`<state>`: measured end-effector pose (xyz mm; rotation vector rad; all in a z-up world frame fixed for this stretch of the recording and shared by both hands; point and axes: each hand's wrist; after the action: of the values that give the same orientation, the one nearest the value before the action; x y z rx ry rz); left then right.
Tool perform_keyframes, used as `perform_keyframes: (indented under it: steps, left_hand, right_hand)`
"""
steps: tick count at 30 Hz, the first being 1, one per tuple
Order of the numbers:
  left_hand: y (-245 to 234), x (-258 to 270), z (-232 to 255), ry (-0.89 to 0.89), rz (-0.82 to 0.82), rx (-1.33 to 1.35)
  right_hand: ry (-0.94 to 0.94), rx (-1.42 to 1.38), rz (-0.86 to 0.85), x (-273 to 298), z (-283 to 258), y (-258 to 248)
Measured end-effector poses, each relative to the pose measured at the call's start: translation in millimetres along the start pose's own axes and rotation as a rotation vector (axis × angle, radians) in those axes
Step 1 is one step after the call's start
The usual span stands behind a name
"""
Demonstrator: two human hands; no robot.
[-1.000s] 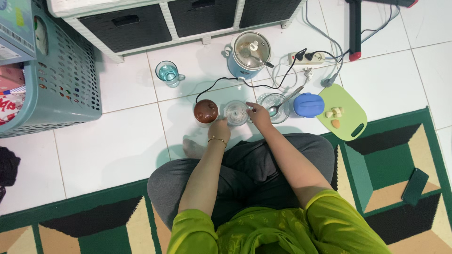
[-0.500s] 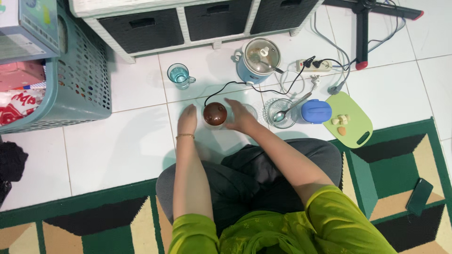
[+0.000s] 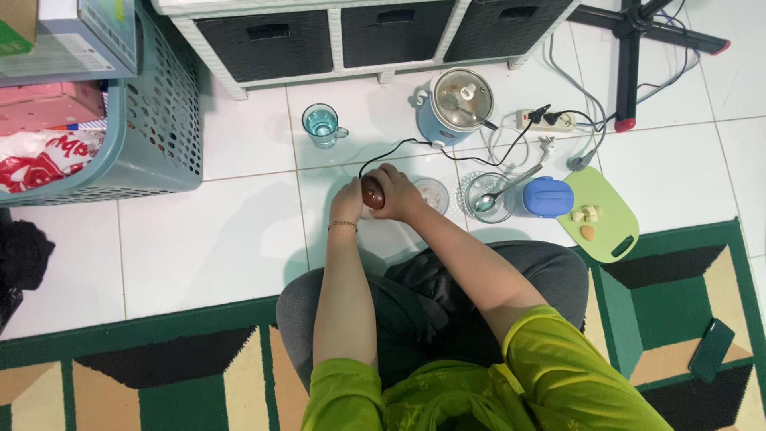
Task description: The person sits on the floor and prepares a blender by adding ingredients and water into the jar. They then secure the lid, plug in the device, and operate the blender to mix the contents.
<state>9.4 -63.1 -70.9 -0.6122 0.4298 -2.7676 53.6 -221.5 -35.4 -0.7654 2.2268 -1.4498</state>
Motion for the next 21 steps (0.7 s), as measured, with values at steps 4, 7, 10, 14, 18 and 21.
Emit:
perform_keyframes:
  steps: [4,7,10,14,18,21]
  left_hand:
    - [-12,28,36,0.040,0.153,0.331]
    - [-10,41,61,0.239,0.099,0.455]
    - [7,51,76,0.328,-0.028,0.521]
    - [32,55,80,0.328,-0.184,0.491]
    - [49,54,73,0.274,-0.292,0.500]
    - [55,56,67,0.234,-0.313,0.529]
  right_hand:
    - [-0.071,-0.061,0.124,-2,-5,-37]
    - [-0.097,-0.027,0.140,1,-4,-80]
    - [-0.100,0.035,0.179,16,1,-120]
    - [0.001,0.113,0.112,39,10,-147]
    - [0.051,0.107,0.078,61,19,-142]
    - [0.050,0.100,0.080,70,24,-132]
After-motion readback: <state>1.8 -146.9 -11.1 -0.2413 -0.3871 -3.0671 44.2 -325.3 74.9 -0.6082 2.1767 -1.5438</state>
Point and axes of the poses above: each hand's wrist, its own x-axis away from the middle knuckle, its own y-axis out of the palm, z = x × y, and after that the axes turned 13 degrees about x, right-handed
